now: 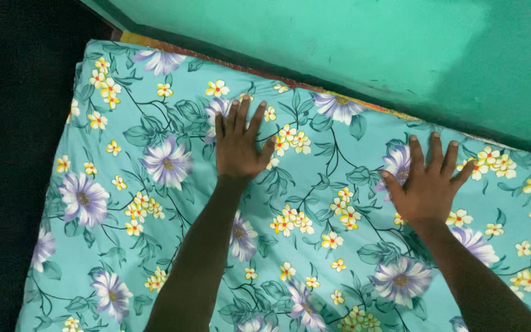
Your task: The person spreads a floral-patterned bedsheet over a mattress and tucks the edges into the bed frame.
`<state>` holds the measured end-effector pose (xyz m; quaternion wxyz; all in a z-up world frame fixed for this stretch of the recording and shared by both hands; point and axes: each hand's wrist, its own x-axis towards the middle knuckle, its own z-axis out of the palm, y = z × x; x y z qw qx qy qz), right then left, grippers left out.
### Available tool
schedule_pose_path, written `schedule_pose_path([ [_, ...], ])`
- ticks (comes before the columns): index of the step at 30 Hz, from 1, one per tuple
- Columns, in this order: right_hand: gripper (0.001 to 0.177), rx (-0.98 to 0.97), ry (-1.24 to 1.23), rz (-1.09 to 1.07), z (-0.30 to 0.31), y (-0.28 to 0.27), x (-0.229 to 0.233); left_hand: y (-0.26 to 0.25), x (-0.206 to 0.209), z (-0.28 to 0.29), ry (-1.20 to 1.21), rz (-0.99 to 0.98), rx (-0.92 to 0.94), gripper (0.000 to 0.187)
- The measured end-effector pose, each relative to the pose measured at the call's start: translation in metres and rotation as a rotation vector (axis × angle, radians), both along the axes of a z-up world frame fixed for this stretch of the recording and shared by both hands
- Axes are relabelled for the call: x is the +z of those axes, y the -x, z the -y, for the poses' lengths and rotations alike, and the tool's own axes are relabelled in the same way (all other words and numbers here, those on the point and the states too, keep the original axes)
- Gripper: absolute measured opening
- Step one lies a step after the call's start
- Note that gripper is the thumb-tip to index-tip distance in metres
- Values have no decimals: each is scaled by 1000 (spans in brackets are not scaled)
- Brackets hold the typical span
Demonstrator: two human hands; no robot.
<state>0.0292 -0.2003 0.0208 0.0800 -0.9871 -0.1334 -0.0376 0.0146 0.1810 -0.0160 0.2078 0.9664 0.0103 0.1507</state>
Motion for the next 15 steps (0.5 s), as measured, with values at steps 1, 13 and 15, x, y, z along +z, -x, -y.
schedule_pose_path([
  [1,88,1,-1,5,0,1,-1,0,-2,1,4,7,-3,69],
  [13,87,5,-11,11,1,6,-4,2,-4,-2,15,34,-39,75],
  [15,85,4,-19,20,3,6,-3,2,-2,-5,24,51,-58,76],
])
